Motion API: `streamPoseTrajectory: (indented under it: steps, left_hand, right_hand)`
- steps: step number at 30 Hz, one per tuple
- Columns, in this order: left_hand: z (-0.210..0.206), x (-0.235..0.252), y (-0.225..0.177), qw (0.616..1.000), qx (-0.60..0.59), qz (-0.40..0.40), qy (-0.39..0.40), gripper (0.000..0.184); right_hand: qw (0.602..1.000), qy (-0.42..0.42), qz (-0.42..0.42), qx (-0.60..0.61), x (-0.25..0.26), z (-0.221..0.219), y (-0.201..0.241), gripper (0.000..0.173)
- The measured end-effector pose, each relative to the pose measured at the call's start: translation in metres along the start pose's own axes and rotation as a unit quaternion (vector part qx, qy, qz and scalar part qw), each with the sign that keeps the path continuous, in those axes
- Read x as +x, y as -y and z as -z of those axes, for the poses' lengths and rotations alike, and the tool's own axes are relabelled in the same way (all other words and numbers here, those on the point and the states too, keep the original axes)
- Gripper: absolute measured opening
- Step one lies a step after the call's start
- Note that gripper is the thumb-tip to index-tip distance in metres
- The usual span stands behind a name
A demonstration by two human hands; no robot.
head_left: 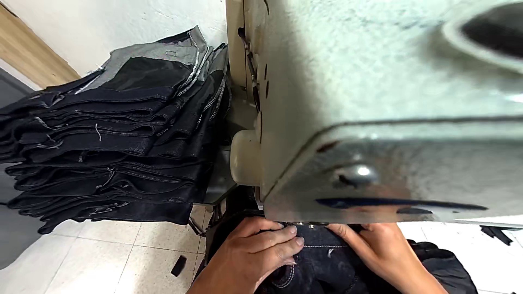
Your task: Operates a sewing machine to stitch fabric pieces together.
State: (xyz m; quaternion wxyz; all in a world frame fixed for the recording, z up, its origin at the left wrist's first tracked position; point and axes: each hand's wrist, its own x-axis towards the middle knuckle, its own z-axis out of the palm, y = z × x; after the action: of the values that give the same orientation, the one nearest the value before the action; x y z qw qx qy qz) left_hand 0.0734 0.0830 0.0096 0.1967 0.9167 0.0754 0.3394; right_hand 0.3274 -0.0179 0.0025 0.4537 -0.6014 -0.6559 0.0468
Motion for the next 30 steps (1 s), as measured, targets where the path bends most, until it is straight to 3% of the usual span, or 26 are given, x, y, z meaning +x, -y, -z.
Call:
streamPoseTrajectory:
  steps: [4,12,20,23,27,30]
  left_hand:
    - [0.013,-0.004,-0.001,1.0,-0.023,0.008,0.003,0.02]
    - [0.049,-0.011,-0.001,0.994,0.02,0.102,-0.031,0.02]
    - [0.041,-0.003,0.002,0.974,0.01,0.195,-0.115,0.008]
    - [0.031,0.004,0.002,0.96,-0.033,0.243,-0.135,0.014]
    - [0.019,0.017,0.003,0.946,-0.053,0.313,-0.069,0.037]
    - [0.014,0.02,0.006,0.954,-0.021,0.299,0.003,0.038]
  right_hand:
    - [1.0,-0.001,0.013,-0.027,-0.001,0.003,-0.003,0.035]
    - [0.997,0.007,0.039,-0.073,-0.003,0.004,-0.003,0.038]
    - [0.992,0.008,0.042,-0.121,-0.005,0.007,-0.009,0.046]
    - [0.991,0.012,0.029,-0.127,-0.007,0.008,-0.01,0.046]
    - [0.995,0.019,0.014,-0.099,-0.01,0.006,-0.01,0.049]
    - [0.998,0.004,0.007,-0.061,-0.012,0.0,-0.01,0.05]
